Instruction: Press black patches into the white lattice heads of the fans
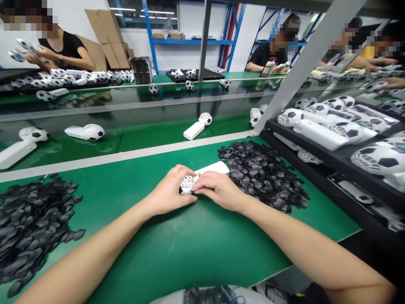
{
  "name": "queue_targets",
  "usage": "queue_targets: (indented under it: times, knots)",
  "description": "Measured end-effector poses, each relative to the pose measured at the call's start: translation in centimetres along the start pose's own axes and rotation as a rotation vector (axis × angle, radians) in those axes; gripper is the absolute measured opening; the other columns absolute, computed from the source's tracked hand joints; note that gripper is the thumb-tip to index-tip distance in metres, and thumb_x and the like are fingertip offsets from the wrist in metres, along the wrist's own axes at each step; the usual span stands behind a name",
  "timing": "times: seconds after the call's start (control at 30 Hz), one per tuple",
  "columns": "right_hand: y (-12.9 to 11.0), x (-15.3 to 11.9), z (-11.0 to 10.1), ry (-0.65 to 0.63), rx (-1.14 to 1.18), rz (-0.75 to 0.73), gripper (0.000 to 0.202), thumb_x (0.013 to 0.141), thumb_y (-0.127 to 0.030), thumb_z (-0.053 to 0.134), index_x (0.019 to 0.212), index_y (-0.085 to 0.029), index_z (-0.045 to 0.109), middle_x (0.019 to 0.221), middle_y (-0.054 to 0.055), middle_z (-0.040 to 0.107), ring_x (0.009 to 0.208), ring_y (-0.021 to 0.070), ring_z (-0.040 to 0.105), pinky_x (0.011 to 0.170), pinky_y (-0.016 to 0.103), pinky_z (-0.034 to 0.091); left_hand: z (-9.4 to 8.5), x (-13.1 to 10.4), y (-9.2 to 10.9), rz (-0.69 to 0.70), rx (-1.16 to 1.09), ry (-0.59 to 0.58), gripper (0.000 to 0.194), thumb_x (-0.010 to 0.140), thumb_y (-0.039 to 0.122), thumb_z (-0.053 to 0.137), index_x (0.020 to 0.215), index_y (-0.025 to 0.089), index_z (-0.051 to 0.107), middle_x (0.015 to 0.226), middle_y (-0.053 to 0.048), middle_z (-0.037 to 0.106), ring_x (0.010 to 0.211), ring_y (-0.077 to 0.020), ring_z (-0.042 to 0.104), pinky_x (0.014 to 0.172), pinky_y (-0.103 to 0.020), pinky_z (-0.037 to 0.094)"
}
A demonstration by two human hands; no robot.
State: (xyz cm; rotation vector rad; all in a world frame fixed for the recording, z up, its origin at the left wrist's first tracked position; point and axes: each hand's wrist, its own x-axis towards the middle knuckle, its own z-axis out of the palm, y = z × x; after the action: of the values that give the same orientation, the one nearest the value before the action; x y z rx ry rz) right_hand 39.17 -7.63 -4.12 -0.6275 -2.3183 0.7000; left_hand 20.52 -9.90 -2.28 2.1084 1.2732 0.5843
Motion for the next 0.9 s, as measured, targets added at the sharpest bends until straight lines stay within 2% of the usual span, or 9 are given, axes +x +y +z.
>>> queue_targets:
  times: [0.2, 0.43, 0.7, 0.9]
  knots:
    - [0.3, 0.4, 0.6, 0.079, 0.001, 0.047, 0.010, 0.078, -0.015, 0.062, 0.070, -0.018, 0.059, 0.071, -0.001, 0.061, 0.071, 0.0141, 0.054, 0.070, 0.027, 0.041, 0.8, 0.0, -0.1, 0.025, 0.032, 0.085, 0.034, 0.069, 0.021, 0.056, 0.102, 0.021, 0.049, 0.104, -0.005, 0.048, 0.101, -0.0221, 0.047, 0.088, -0.037, 0.040]
    - [1.1, 0.4, 0.2, 0.028, -0.083, 0.110, 0.013, 0.075, -0.026, 0.067, 0.070, -0.017, 0.059, 0.069, -0.002, 0.057, 0.067, 0.0125, 0.050, 0.065, 0.024, 0.037, 1.6, -0.1, 0.1, 0.033, 0.072, 0.160, 0.026, 0.069, 0.018, 0.055, 0.094, 0.021, 0.051, 0.099, -0.004, 0.050, 0.095, -0.0216, 0.047, 0.084, -0.037, 0.041]
    - [1.2, 0.7, 0.0, 0.012, -0.003, 0.114, 0.009, 0.073, -0.021, 0.069, 0.070, -0.017, 0.061, 0.069, -0.002, 0.060, 0.067, 0.0123, 0.053, 0.068, 0.024, 0.037, 1.2, 0.0, 0.2, -0.018, -0.033, 0.162, 0.030, 0.064, 0.020, 0.064, 0.091, 0.021, 0.053, 0.098, -0.003, 0.051, 0.096, -0.0215, 0.049, 0.086, -0.038, 0.041]
    - [1.2, 0.7, -0.1, 0.002, 0.002, 0.132, 0.010, 0.073, -0.021, 0.069, 0.069, -0.017, 0.061, 0.069, -0.003, 0.059, 0.067, 0.0115, 0.052, 0.067, 0.023, 0.037, 1.7, 0.1, 0.3, -0.045, 0.010, 0.192, 0.027, 0.065, 0.019, 0.061, 0.090, 0.021, 0.052, 0.096, -0.002, 0.050, 0.094, -0.0213, 0.048, 0.084, -0.038, 0.041]
